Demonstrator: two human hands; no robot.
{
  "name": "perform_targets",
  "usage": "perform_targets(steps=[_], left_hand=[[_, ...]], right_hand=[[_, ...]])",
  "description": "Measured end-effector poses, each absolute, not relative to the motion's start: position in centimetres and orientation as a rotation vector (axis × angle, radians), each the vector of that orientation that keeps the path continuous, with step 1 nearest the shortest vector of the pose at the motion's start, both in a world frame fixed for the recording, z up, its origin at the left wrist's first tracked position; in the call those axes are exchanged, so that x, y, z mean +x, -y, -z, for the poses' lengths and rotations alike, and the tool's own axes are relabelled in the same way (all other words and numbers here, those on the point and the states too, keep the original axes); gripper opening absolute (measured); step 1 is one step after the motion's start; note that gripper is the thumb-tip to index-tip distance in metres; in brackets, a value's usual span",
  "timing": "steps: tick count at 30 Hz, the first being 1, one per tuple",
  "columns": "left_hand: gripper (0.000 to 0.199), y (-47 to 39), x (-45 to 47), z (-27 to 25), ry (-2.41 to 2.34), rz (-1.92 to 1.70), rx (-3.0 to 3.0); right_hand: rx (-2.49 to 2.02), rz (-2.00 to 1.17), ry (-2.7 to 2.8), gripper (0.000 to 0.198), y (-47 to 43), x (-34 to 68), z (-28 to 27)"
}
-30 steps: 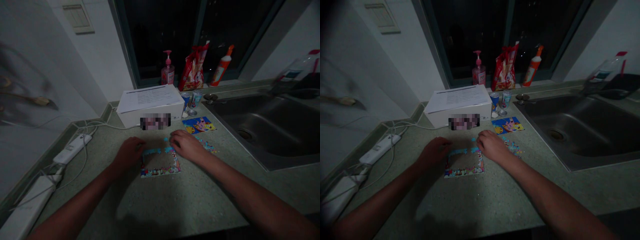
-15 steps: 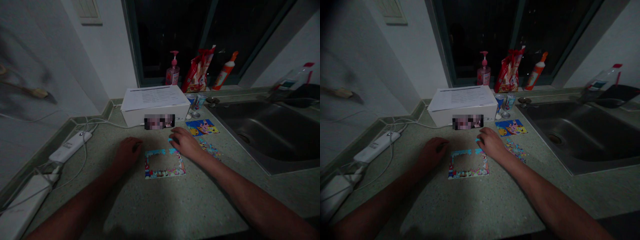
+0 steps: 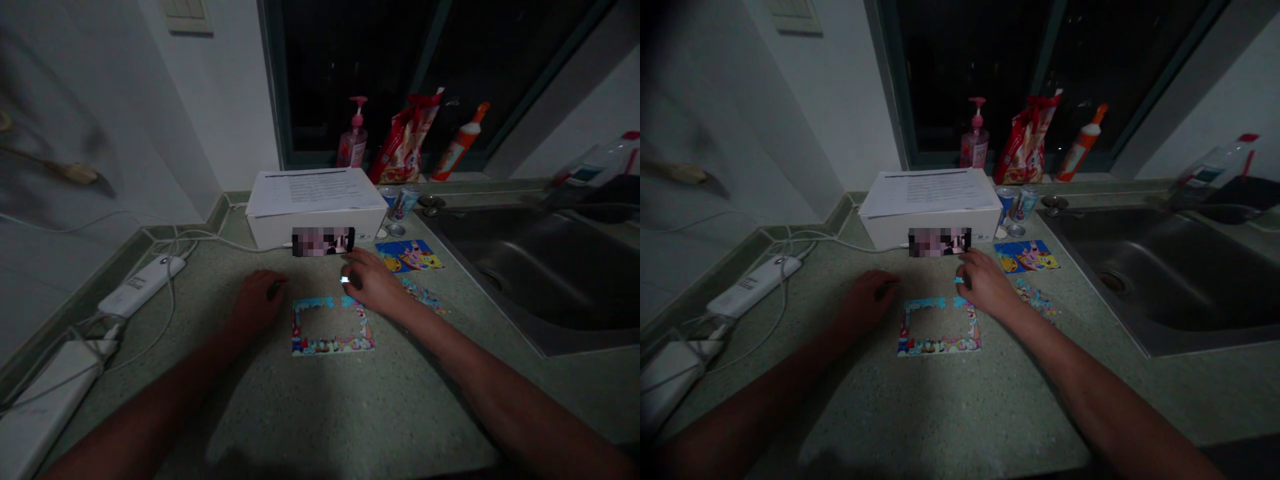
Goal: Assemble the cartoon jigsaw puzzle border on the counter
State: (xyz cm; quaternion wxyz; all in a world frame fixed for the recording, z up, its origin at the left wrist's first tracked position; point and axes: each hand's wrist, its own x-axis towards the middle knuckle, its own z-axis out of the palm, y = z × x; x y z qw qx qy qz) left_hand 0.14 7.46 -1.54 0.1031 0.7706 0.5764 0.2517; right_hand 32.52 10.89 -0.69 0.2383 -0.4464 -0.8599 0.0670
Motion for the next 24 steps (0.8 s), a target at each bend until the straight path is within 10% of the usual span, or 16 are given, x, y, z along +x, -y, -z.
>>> perform_targets(steps=[24], left_hand=[[0.026,-7.4,0.3,1.5,-1.704,-0.728,2.291]], right_hand=[[-1.204,-0.682,2.271,0.021,-9.0,31.5,-1.2]])
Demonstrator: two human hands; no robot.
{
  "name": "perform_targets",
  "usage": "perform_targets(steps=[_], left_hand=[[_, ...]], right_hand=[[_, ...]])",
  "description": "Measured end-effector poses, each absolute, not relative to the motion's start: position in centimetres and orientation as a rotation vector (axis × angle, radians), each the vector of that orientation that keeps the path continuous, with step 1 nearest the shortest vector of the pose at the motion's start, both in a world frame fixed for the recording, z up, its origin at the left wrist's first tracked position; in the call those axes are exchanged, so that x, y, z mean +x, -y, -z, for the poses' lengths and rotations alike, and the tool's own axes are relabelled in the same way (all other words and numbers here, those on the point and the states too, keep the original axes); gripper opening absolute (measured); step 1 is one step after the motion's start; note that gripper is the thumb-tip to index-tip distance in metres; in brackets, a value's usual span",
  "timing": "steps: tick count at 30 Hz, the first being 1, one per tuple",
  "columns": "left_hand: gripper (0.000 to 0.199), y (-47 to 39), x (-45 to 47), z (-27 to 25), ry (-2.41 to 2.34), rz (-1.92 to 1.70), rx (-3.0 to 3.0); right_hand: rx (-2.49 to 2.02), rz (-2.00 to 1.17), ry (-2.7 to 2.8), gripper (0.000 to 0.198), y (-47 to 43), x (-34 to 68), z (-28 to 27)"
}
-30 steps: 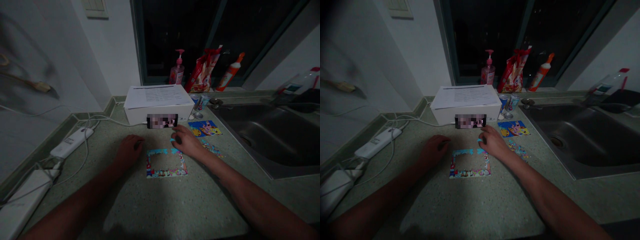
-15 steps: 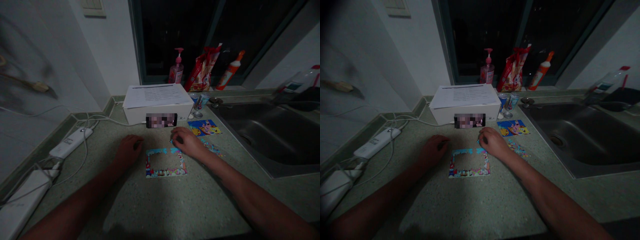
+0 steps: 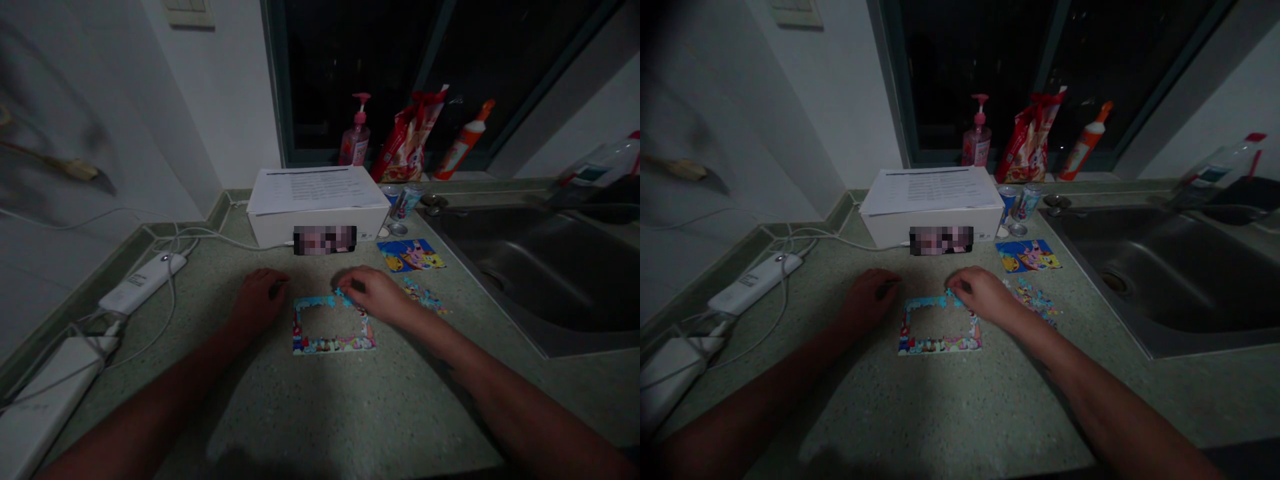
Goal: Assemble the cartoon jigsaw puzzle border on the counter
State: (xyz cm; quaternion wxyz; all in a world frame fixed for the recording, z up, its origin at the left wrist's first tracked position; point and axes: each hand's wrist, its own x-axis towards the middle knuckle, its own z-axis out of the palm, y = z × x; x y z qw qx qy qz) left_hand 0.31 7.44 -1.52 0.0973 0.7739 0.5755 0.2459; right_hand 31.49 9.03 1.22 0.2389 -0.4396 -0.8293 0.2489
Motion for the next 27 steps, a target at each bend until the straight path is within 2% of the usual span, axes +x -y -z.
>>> perform_targets(steps=[27], left_hand=[[0.027,-7.33,0.35,1.51,-1.704,-0.694,2.308]], right_hand=[[-1.147,-0.593,2.395,0.021,-8.57,30.72,-0.82]])
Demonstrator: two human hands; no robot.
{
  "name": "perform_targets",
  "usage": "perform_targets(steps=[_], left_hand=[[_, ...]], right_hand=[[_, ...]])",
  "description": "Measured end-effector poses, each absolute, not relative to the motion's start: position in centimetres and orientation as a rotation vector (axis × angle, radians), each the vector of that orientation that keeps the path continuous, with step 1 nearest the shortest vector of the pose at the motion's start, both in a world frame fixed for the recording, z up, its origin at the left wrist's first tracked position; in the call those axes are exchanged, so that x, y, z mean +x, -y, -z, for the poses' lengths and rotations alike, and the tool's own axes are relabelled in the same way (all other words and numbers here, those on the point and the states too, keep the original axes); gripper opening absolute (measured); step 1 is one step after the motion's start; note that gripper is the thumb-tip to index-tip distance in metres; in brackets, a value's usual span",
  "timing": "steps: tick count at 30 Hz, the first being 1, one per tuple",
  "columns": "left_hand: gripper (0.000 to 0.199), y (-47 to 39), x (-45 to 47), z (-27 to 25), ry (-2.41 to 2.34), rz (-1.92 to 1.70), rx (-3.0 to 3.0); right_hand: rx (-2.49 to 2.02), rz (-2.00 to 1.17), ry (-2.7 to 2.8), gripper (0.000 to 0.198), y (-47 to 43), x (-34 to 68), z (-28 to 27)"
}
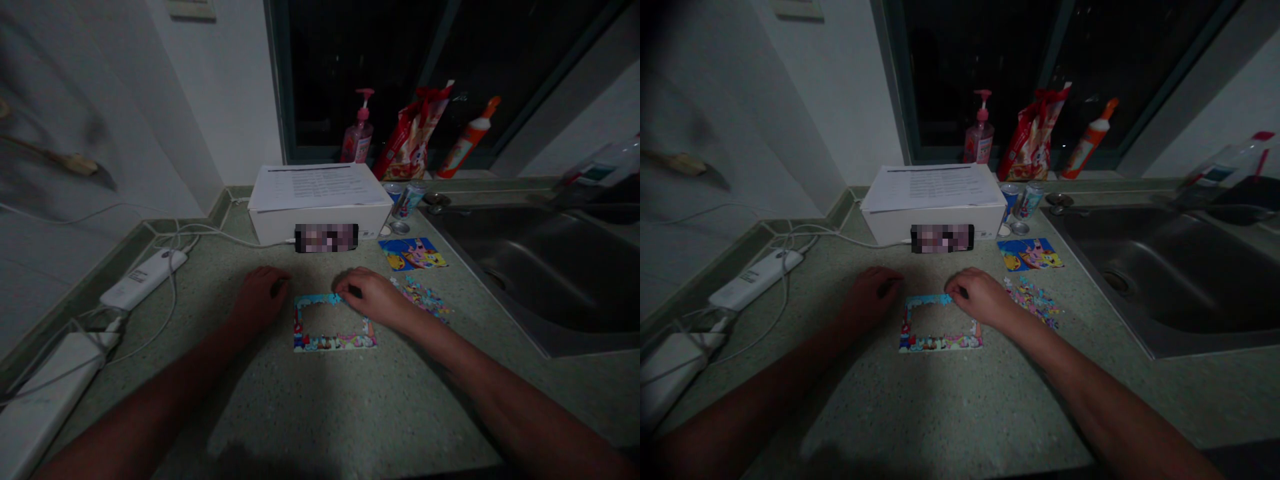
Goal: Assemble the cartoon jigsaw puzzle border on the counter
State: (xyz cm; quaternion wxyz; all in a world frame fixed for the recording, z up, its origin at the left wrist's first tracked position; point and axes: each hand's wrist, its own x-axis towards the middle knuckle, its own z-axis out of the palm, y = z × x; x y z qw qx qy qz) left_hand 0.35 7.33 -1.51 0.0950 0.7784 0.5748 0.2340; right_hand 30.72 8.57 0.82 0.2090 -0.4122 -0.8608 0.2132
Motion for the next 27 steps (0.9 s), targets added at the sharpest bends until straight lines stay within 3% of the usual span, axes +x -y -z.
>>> perform_targets(steps=[27], left_hand=[[0.028,-7.4,0.3,1.6,-1.678,-0.706,2.317]], right_hand=[[-1.1,-0.377,2.492,0.022,-8.0,32.0,-1.2]])
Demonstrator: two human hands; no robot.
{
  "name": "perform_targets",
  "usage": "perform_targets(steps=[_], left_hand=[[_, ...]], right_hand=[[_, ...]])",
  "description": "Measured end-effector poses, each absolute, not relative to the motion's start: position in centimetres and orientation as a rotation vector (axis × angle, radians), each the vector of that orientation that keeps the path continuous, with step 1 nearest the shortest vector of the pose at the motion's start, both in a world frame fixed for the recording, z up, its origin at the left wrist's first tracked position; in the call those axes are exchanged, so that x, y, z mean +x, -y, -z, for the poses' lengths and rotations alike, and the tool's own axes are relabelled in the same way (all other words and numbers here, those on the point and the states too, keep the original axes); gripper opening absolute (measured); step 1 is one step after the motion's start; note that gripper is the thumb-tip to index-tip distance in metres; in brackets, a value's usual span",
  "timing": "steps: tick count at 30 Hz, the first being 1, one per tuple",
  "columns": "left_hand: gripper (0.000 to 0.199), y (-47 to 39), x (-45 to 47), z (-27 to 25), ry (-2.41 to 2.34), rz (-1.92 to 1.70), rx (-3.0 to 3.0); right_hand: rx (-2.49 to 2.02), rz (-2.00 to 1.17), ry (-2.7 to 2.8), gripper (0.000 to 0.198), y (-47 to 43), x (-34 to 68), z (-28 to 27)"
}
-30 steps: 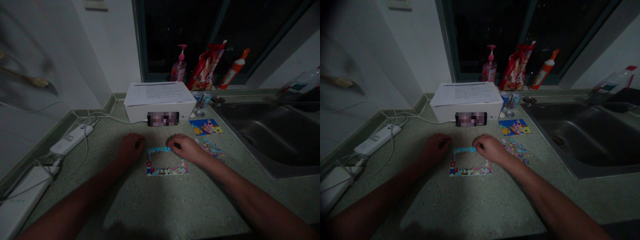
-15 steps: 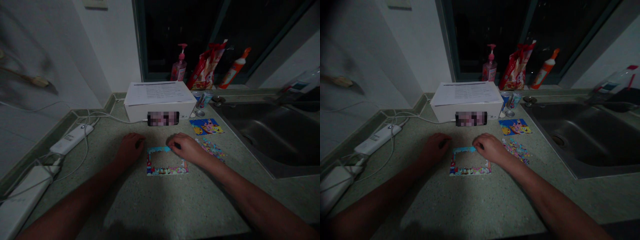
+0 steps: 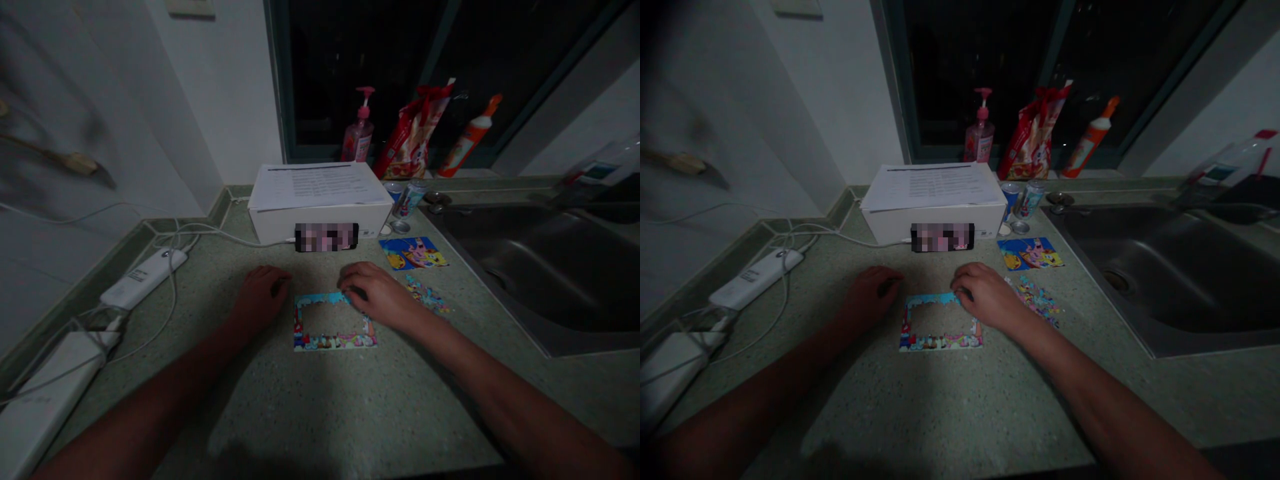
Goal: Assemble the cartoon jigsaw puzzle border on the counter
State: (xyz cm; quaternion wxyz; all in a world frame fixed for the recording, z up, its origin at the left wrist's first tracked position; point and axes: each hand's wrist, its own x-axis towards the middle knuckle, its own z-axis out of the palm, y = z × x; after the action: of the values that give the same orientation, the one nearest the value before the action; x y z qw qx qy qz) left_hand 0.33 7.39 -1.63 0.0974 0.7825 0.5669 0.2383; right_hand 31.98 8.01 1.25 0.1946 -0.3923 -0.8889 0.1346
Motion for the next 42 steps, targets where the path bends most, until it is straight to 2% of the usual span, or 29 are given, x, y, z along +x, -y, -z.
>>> perform_targets(steps=[11,16,21,28,36,42], left_hand=[[0.022,-7.1,0.8,1.3,-1.631,-0.721,2.375],[0.021,-6.1,2.6,1.2,-1.504,-0.701,2.437],[0.024,-5.3,4.0,1.0,-1.4,-0.662,2.449],[0.028,-5.1,5.0,0.2,-1.39,-0.597,2.421],[0.024,-5.9,7.3,-1.9,-1.352,-0.42,2.466],[0.023,-5.3,7.4,-1.5,-1.374,-0.463,2.442]], right_hand=[[-1.17,-0.351,2.513,0.023,-7.8,32.5,-1.5],[-1.425,-0.361,2.51,0.017,-7.2,33.4,-2.8],[-1.665,-0.377,2.499,0.024,-6.7,33.4,-4.0],[-1.574,-0.352,2.489,0.02,-6.4,33.3,-3.3],[-1.531,-0.307,2.5,0.018,-6.3,33.2,-2.6],[-1.517,-0.307,2.495,0.021,-6.3,33.1,-2.5]])
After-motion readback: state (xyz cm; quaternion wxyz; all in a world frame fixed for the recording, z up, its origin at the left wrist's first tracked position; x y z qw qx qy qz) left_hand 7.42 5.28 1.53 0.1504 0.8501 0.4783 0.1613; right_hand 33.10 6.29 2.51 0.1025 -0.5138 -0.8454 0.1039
